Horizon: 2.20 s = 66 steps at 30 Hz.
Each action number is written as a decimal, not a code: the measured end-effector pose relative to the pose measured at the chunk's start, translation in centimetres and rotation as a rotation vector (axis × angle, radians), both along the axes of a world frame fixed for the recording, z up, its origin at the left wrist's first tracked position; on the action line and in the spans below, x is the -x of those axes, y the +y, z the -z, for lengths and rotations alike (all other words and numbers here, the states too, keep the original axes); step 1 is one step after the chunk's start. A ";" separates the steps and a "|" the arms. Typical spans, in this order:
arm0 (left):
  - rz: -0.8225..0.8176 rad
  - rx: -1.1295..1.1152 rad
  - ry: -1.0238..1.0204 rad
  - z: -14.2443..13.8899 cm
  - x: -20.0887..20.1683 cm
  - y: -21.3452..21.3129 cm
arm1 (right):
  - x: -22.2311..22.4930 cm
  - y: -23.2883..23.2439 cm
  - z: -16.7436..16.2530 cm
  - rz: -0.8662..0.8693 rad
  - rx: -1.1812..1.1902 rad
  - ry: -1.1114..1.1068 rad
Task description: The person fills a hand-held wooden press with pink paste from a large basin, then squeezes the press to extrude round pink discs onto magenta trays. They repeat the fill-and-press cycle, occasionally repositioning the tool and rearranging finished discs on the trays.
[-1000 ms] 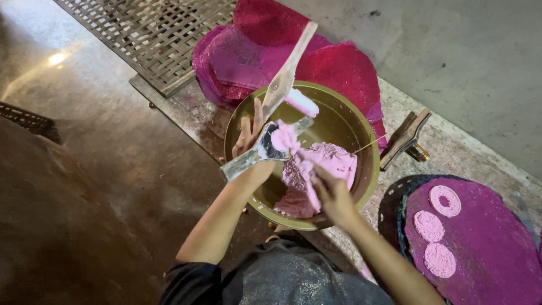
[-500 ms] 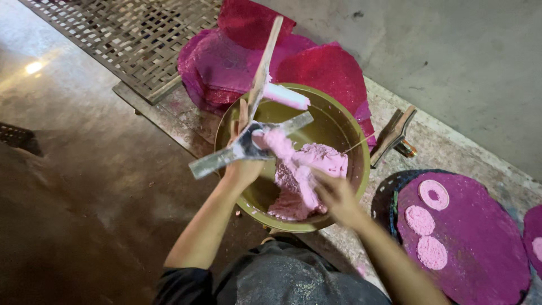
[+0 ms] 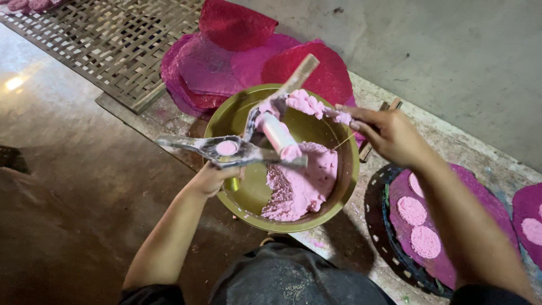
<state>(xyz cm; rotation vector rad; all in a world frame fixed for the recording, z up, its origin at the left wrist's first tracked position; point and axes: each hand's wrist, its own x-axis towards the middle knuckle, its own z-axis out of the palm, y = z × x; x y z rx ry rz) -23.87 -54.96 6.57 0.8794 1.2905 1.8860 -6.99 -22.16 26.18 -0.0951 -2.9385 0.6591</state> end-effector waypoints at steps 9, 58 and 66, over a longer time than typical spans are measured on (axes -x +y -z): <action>0.194 0.043 -0.083 -3.1 -0.1 -3.2 | 0.9 0.7 -2.8 -0.287 -0.216 0.186; 0.566 -0.117 0.441 -9.2 -20.8 18.6 | -23.4 1.6 7.8 -0.191 0.022 0.691; 0.756 0.276 0.394 -9.7 -23.7 29.5 | -33.7 12.1 11.9 -0.052 1.134 -0.120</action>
